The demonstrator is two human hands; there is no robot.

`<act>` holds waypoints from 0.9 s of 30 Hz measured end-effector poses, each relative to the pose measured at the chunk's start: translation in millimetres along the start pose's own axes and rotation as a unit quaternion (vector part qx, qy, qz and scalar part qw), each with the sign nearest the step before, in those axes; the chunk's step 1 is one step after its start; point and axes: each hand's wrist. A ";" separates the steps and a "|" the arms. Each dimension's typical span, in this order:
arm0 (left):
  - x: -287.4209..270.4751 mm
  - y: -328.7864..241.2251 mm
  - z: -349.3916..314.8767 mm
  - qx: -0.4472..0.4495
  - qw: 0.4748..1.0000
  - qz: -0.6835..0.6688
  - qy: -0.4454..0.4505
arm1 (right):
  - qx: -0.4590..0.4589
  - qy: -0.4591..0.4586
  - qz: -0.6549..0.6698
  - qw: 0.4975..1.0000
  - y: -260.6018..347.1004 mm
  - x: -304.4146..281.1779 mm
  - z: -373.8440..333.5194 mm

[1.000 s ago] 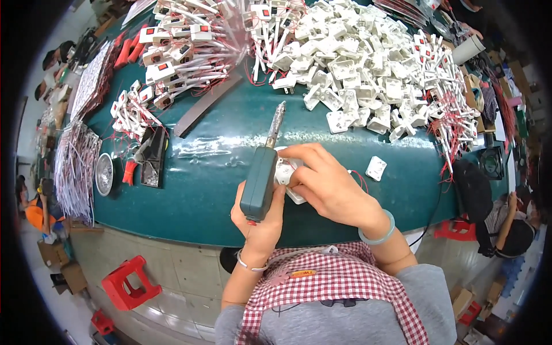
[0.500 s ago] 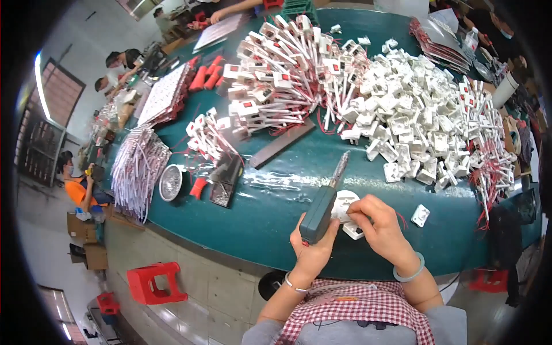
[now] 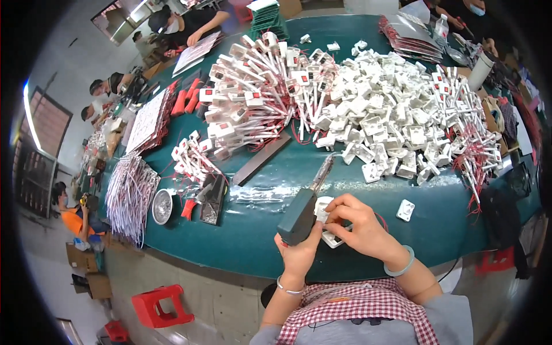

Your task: Soldering wires and assembling small electrical switch components on a production line.

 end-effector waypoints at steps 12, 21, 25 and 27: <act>7.6 9.1 4.5 0.072 0.993 0.087 -0.045 | 0.020 -0.077 -0.003 0.997 -9.5 6.9 5.2; -3.8 0.7 -13.1 0.039 0.991 0.096 -0.079 | 0.045 -0.130 -0.021 0.990 -11.5 18.1 7.0; -24.1 -3.8 -31.1 0.016 0.983 0.170 -0.061 | 0.029 -0.137 -0.038 0.989 -10.5 20.6 7.5; -29.1 -9.4 -40.2 0.049 0.977 0.182 -0.100 | 0.021 -0.138 -0.042 0.989 -12.2 20.6 7.4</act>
Point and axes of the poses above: each hand's wrist, its own z-axis towards the middle knuckle, its own x-axis out of the palm, y = z × x, and after that the axes turned 8 degrees about z, right-handed
